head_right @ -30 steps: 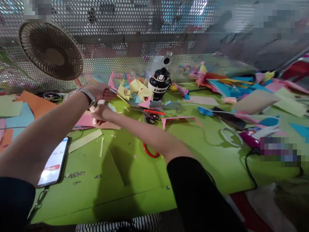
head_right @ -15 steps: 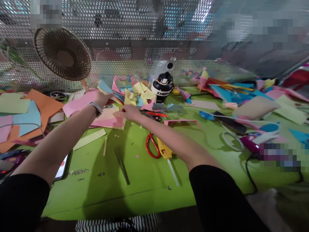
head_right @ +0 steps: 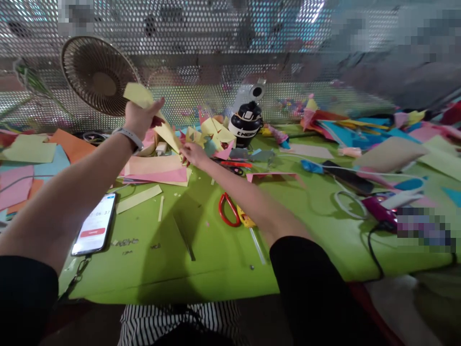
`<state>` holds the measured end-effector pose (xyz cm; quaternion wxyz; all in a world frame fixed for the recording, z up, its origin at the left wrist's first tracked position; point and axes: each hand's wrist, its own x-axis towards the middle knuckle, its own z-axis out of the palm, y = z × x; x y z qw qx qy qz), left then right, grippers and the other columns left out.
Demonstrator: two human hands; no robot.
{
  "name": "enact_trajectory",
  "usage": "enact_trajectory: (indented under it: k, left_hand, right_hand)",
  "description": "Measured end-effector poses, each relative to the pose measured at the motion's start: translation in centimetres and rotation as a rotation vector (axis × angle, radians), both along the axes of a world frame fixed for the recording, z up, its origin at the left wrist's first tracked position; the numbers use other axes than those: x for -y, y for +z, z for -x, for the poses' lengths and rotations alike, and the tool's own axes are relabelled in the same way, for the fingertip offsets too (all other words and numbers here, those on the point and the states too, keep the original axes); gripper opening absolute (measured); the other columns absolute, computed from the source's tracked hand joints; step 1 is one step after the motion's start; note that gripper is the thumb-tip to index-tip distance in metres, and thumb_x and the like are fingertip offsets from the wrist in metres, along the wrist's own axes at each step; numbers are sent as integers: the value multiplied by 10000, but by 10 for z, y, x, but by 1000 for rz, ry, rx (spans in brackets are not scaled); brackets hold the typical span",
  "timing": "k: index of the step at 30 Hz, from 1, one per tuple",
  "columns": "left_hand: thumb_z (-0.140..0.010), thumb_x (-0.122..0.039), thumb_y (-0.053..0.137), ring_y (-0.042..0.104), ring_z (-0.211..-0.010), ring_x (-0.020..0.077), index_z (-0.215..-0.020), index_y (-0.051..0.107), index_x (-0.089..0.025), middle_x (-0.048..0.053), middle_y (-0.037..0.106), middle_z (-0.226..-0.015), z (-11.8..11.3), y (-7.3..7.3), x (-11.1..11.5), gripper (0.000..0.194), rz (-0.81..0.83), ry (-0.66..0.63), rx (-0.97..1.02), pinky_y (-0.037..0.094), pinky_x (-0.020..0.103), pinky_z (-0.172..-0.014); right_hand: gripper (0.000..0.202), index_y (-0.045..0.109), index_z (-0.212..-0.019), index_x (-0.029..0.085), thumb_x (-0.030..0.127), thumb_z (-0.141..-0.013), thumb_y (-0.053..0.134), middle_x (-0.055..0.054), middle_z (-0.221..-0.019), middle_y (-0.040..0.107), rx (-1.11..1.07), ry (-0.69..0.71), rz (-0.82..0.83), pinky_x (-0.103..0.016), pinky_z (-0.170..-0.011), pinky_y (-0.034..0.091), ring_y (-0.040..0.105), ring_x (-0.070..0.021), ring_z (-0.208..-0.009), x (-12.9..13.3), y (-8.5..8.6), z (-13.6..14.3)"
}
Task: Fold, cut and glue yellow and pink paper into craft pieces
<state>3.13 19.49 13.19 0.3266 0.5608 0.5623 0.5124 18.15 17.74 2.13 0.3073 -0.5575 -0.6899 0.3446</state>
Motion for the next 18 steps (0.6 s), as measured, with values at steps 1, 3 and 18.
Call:
enact_trajectory:
  k: [1,3,18]
  left_hand:
    - [-852,-411,733,668,-616,188,-779,587,-124,35,595,-555,2,6,8,330,-55,-12,40,560,314,-627]
    - [-880,-436,697,654,-570,167,-750,568,-150,10,587,-540,8,16,26,340,-101,-17,76,534,291,-576]
    - [-776,-328,789,482,-461,62,-613,560,-184,-68,475,-519,70,25,213,316,-487,144,375,525,250,-487]
  right_hand:
    - [195,588,-784,163,240,-932,487,7,-620,667,6,2,11,-182,-476,449,562,-85,-453,7,2,-1]
    - [182,582,-749,160,253,-905,565,5,-609,665,31,31,50,-191,-482,444,567,-89,-444,29,8,-4]
    - [269,667,-998,146,339,-871,529,-151,-942,734,911,350,-27,-312,-663,491,691,-246,-805,227,-1,9]
